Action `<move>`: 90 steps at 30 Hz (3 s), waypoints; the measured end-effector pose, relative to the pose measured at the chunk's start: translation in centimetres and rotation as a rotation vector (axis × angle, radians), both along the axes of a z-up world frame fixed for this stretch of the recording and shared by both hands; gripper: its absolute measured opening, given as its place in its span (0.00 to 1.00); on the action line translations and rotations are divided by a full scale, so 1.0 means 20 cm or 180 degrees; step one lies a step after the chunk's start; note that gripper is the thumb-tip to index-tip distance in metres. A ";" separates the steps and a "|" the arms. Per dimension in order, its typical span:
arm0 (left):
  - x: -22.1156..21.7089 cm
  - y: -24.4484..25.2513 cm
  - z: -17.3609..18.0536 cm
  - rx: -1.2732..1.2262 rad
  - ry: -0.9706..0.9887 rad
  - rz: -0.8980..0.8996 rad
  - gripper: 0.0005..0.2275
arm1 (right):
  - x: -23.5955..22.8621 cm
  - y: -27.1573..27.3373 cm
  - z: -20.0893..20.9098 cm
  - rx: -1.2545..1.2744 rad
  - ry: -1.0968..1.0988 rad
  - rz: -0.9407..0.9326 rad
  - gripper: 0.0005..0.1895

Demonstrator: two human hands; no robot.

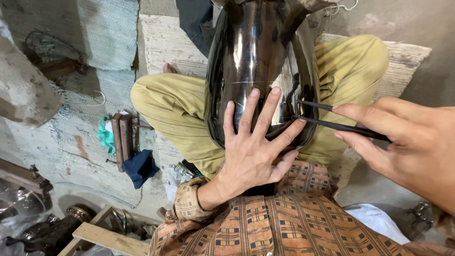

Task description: The person sits cross-legged and uses a small metal tool to engrave a circular pattern onto the surface of a dark metallic vessel. The person holds the vessel steady with one hand while carefully tracing the design with the other.

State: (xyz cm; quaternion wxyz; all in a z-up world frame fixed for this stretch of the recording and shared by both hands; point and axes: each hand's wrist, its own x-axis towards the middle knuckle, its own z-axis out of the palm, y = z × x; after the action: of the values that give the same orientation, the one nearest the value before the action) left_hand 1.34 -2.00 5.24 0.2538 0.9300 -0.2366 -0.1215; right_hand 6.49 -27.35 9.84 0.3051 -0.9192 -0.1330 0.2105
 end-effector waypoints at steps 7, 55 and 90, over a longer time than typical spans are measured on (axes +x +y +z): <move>0.00 -0.01 0.01 0.0054 0.0009 0.0061 0.27 | 0.00 -0.01 -0.01 -0.0004 -0.0121 0.0129 0.21; 0.01 0.00 0.00 0.0150 -0.0194 0.0188 0.29 | 0.21 0.21 0.14 -0.2204 0.0217 0.1613 0.24; -0.01 0.02 -0.03 0.0094 -0.0308 0.0231 0.29 | 0.23 0.21 0.13 -0.1908 0.0225 0.1542 0.23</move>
State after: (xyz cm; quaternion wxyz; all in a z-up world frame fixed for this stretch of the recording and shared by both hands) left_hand 1.21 -1.61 4.55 0.2326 0.9464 -0.2129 -0.0706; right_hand 11.00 -23.23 12.41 -0.0313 -0.9017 -0.2683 0.3376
